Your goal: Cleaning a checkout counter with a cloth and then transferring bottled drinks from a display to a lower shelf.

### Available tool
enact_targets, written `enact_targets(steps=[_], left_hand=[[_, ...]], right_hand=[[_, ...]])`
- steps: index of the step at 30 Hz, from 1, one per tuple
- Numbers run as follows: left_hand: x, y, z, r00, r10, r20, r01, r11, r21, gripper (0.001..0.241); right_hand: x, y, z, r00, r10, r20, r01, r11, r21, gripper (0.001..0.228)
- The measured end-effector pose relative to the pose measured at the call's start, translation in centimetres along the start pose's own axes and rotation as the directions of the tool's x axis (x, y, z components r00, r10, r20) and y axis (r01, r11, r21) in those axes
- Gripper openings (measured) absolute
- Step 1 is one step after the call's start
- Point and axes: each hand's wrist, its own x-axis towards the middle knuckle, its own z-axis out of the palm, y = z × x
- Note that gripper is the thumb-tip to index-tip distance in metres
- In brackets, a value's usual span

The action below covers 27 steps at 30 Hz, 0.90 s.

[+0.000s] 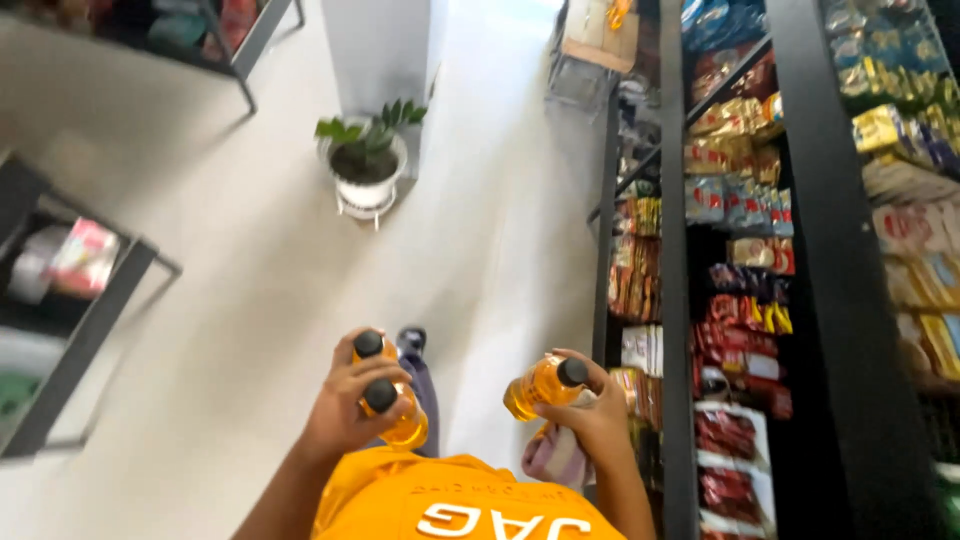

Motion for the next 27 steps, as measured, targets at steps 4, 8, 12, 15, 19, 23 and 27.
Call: enact_targets(steps=[4, 8, 12, 15, 19, 23, 27], left_hand=[[13.2, -5.2, -0.3, 0.993, 0.117, -0.020, -0.117, 0.993, 0.034, 0.026], [27.3, -11.2, 0.9, 0.926, 0.357, -0.126, -0.360, 0.933, -0.006, 0.031], [41.6, -13.3, 3.3, 0.884, 0.456, -0.101, -0.463, 0.884, -0.067, 0.030], [51.2, -15.3, 6.1, 0.880, 0.463, -0.102, -0.474, 0.869, -0.146, 0.025], [62.7, -18.3, 12.2, 0.912, 0.391, -0.124, -0.407, 0.899, -0.160, 0.024], [73.0, -21.3, 19.2, 0.912, 0.379, -0.157, -0.392, 0.918, -0.060, 0.030], [82.3, -22.2, 21.6, 0.919, 0.361, -0.159, -0.368, 0.930, -0.016, 0.027]], right_hand=[[12.1, -4.0, 2.0, 0.967, 0.216, -0.137, -0.235, 0.961, -0.143, 0.077], [22.9, -5.4, 0.1, 0.991, 0.009, -0.136, -0.036, 0.980, -0.196, 0.086], [31.8, -8.6, -1.6, 0.968, -0.024, -0.250, -0.005, 0.993, -0.117, 0.084], [39.9, -7.6, -3.2, 0.941, -0.029, -0.336, 0.031, 1.000, 0.001, 0.082], [53.8, -6.0, -6.5, 0.943, -0.026, -0.331, 0.061, 0.994, 0.096, 0.083], [67.8, -8.0, -9.4, 0.984, -0.106, -0.145, 0.100, 0.994, -0.044, 0.076], [79.8, -11.0, -10.3, 0.994, -0.112, -0.012, 0.110, 0.989, -0.098, 0.079]])
